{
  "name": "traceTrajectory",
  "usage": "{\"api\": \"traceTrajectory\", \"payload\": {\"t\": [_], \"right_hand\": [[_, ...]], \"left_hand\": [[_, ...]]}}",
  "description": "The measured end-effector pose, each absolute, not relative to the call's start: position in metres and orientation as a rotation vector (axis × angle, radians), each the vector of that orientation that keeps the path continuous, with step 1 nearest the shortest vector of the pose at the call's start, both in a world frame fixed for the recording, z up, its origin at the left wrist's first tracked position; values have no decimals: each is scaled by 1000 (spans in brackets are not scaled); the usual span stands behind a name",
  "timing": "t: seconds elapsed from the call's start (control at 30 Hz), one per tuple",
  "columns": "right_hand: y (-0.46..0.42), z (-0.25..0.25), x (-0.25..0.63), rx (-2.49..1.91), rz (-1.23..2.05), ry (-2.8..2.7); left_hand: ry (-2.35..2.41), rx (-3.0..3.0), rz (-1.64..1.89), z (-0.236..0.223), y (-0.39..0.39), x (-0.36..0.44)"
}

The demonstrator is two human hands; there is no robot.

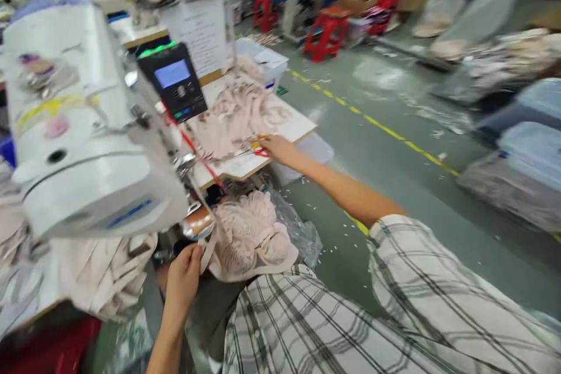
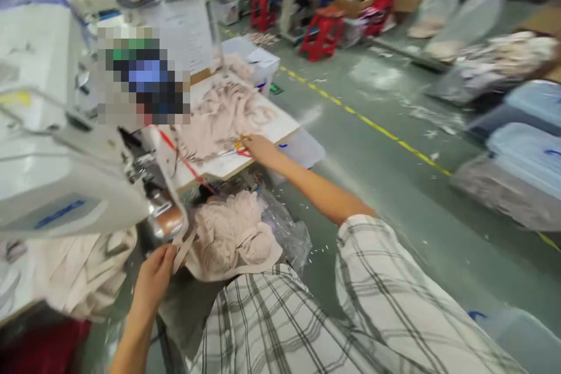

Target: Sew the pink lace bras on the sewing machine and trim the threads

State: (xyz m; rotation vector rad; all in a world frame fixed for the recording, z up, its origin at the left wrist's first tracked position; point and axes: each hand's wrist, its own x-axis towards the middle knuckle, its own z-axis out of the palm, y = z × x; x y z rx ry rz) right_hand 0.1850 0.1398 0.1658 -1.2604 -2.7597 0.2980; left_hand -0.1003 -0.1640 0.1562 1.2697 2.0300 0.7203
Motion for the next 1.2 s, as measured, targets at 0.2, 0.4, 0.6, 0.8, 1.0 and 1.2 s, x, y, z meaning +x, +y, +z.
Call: {"api": "traceTrajectory", "payload": {"t": [0.2, 0.4, 0.6, 0.8, 1.0, 1.2], "right_hand": [[120, 123, 198, -1197, 157, -2871], [-14, 138, 206, -1087, 660, -2628], [-100, 146, 162, -814, 809, -2608], [-94, 136, 130, -749, 887, -2554], [-95, 130, 139, -766, 1074, -2490], [-106, 119, 147, -777, 1144, -2325]], "left_hand": [[1942, 1039, 844, 155, -169, -94], [1541, 603, 1138, 153, -171, -93], [1461, 570, 1128, 158, -173, -89], [1586, 788, 1006, 167, -179, -85], [1633, 810, 1025, 175, -183, -90], [1660, 823, 1073, 176, -186, -99]]}}
